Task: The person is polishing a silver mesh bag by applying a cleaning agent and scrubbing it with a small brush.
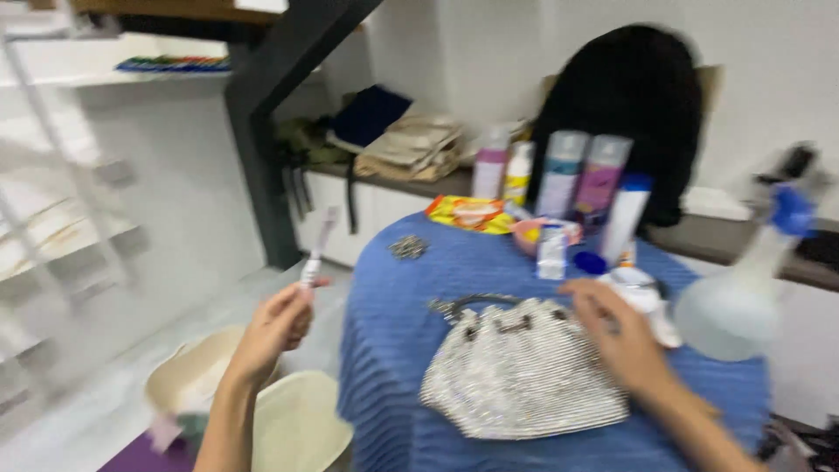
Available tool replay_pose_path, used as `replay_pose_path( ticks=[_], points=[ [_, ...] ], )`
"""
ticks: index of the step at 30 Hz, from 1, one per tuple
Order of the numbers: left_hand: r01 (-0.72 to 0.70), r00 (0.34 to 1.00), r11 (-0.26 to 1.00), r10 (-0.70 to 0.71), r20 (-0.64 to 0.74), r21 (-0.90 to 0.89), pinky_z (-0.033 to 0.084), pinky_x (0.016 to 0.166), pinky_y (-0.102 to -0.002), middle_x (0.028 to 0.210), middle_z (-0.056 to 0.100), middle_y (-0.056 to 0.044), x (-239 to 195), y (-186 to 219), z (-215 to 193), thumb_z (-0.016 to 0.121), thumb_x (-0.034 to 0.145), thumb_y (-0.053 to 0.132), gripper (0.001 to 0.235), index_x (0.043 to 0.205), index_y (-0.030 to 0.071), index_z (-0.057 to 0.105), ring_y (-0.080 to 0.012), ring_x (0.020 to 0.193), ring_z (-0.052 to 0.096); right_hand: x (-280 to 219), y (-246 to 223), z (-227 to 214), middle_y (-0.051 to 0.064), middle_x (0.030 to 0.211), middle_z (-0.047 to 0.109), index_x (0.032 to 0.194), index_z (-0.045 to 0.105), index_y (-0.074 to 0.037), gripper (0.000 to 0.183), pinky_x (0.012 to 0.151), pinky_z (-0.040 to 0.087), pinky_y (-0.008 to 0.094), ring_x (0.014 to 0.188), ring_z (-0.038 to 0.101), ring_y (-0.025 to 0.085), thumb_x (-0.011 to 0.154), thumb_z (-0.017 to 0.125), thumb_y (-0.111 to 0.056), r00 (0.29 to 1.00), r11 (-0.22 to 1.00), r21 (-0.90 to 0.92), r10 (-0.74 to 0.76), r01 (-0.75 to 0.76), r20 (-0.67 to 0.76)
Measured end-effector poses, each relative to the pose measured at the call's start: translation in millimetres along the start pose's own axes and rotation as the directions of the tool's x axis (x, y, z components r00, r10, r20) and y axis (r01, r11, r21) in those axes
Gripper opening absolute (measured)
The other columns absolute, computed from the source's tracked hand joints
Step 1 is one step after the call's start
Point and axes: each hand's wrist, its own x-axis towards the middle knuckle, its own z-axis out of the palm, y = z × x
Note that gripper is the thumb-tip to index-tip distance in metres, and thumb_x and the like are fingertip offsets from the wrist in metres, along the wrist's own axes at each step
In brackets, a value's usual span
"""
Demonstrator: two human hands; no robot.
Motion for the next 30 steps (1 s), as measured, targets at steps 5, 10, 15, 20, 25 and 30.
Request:
replay_pose_path(
  ticks=[5, 10, 15, 20, 25, 30],
  points=[
    [0.378, 0.906, 0.851, -0.259, -0.334, 0.365, 0.04, 0.047, -0.03, 0.075, 0.065, -0.003, -7, -231, -144, 0.037, 0.106, 0.048, 0.045, 0.09, 0.015, 0.062, -0.0157, 0.059, 0.054, 43, -36, -3, -0.001, 0.139, 0.07, 0.135, 0.069, -0.018, 0.049, 0.117, 0.032, 0.029, 0.133, 0.056, 0.011, 0.095, 0.05, -0.039, 0.909, 0.946, 0.04, 0.298, -0.323, 0.29],
    [0.647, 0.718, 0.384, -0.6, -0.354, 0.659, 0.055, 0.049, -0.036, 0.087, 0.073, -0.013, -29, -336, -148, 0.049, 0.081, 0.018, 0.025, 0.084, 0.006, 0.071, -0.0298, 0.069, 0.069, 56, 18, 20, 0.013, 0.082, 0.078, 0.085, 0.085, 0.01, 0.032, 0.072, 0.047, 0.032, 0.081, 0.065, 0.019, 0.094, 0.07, -0.017, 0.767, 0.882, 0.206, 0.229, -0.424, 0.599],
    [0.684, 0.673, 0.193, -0.539, -0.506, 0.703, 0.056, 0.094, -0.045, 0.124, 0.068, -0.013, -40, -383, -140, 0.049, 0.09, 0.019, 0.035, 0.12, 0.011, 0.064, -0.0333, 0.115, 0.067, 47, 25, 23, 0.021, 0.079, 0.075, 0.072, 0.074, 0.014, 0.03, 0.068, 0.046, 0.037, 0.074, 0.066, 0.027, 0.094, 0.073, -0.007, 0.794, 0.836, 0.24, 0.319, -0.493, 0.518],
    [0.769, 0.588, 0.104, -0.503, -0.634, 0.631, 0.058, 0.093, -0.04, 0.121, 0.069, -0.004, -43, -387, -116, 0.047, 0.094, 0.015, 0.034, 0.122, 0.018, 0.066, -0.0257, 0.115, 0.069, 44, 39, 24, 0.022, 0.085, 0.074, 0.067, 0.067, 0.014, 0.023, 0.073, 0.044, 0.034, 0.079, 0.064, 0.026, 0.086, 0.076, 0.005, 0.913, 0.865, 0.329, 0.292, -0.379, 0.285],
    [0.752, 0.654, 0.364, -0.517, -0.552, 0.55, 0.056, 0.096, -0.046, 0.13, 0.069, -0.01, -42, -353, -101, 0.052, 0.094, 0.027, 0.042, 0.132, 0.024, 0.068, -0.0335, 0.117, 0.068, 50, 54, 27, 0.01, 0.107, 0.06, 0.09, 0.07, 0.003, 0.012, 0.072, 0.04, 0.03, 0.095, 0.056, 0.018, 0.1, 0.074, -0.003, 0.96, 0.938, 0.208, 0.279, -0.276, 0.014],
    [0.63, 0.703, 0.229, -0.573, -0.42, 0.742, 0.056, 0.093, -0.042, 0.126, 0.07, -0.004, -50, -371, -132, 0.06, 0.09, 0.027, 0.035, 0.122, 0.02, 0.07, -0.0258, 0.115, 0.068, 47, -20, 34, 0.008, 0.103, 0.067, 0.1, 0.074, 0.0, 0.013, 0.077, 0.046, 0.032, 0.092, 0.059, 0.017, 0.104, 0.076, -0.013, 0.923, 0.921, 0.141, 0.377, -0.364, -0.079]
  ],
)
